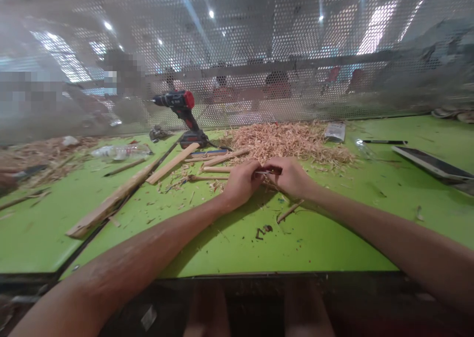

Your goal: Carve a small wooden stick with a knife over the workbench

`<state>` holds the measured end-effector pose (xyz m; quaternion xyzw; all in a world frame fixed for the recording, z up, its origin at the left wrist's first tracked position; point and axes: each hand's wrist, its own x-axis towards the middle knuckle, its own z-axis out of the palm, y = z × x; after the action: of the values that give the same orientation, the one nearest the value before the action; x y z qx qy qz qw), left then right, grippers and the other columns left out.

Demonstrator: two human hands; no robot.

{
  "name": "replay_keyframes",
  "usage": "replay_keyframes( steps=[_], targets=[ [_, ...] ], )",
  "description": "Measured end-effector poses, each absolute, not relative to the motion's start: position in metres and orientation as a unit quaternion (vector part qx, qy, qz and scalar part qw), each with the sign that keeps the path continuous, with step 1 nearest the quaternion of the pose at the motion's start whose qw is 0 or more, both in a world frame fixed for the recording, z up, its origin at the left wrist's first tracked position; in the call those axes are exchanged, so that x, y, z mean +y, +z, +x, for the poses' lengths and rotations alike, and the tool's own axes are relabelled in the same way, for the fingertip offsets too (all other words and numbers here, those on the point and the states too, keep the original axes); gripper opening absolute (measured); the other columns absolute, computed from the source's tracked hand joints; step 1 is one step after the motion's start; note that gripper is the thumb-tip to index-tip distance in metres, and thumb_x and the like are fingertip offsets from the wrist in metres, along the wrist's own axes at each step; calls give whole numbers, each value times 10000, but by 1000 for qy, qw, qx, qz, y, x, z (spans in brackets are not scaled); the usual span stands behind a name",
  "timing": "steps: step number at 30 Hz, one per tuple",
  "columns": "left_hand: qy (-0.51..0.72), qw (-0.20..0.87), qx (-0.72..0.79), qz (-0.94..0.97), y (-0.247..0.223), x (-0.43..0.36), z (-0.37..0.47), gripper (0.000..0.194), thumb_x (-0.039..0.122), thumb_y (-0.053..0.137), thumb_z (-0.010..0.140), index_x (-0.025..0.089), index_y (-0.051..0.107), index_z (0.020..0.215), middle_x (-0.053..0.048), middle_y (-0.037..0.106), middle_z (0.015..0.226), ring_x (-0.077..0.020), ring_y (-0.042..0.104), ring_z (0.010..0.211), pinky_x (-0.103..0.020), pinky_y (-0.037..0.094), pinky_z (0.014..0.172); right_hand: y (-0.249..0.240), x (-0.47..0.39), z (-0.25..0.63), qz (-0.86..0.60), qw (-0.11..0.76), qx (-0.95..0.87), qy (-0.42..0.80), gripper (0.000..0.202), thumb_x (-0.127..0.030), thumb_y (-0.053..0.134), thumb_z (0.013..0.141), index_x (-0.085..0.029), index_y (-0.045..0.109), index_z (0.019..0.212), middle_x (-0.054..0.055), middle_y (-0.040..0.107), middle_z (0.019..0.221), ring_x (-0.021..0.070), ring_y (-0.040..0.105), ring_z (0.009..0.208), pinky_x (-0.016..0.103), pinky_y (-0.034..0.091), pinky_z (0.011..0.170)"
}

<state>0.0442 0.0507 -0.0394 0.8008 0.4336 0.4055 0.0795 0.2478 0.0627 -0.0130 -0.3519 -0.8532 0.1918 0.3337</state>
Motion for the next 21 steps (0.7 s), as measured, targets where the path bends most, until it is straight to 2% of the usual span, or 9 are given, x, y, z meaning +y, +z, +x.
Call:
replay_keyframes(
  steps=[6,10,16,21],
  targets=[
    [398,79,460,790,-37,51,46,155,47,659,888,195,671,842,-15,684,793,-189,605,754,-295,413,717,-8,63,247,-377,320,-849,189,210,-46,664,922,-186,808,861,69,781,844,208,671,745,332,524,687],
    [403,70,470,783,-38,53,48,156,69,658,901,200,646,819,-6,659,781,-182,584,745,-299,400,719,-2,62,246,-382,320,-850,171,267,19,611,855,-154,810,893,83,790,858,208,658,745,336,499,686],
    [413,73,471,776,-39,53,48,135,78,668,902,203,660,851,1,659,783,-176,583,738,-294,405,714,-1,62,246,-393,318,-847,164,298,26,610,875,-184,820,898,85,809,907,224,679,787,353,511,724],
    [416,70,452,786,-39,53,45,157,50,661,882,202,662,841,3,653,774,-177,577,739,-292,406,712,-2,61,246,-385,315,-853,159,236,9,631,888,-159,797,880,72,778,840,198,631,749,325,460,695]
  ],
)
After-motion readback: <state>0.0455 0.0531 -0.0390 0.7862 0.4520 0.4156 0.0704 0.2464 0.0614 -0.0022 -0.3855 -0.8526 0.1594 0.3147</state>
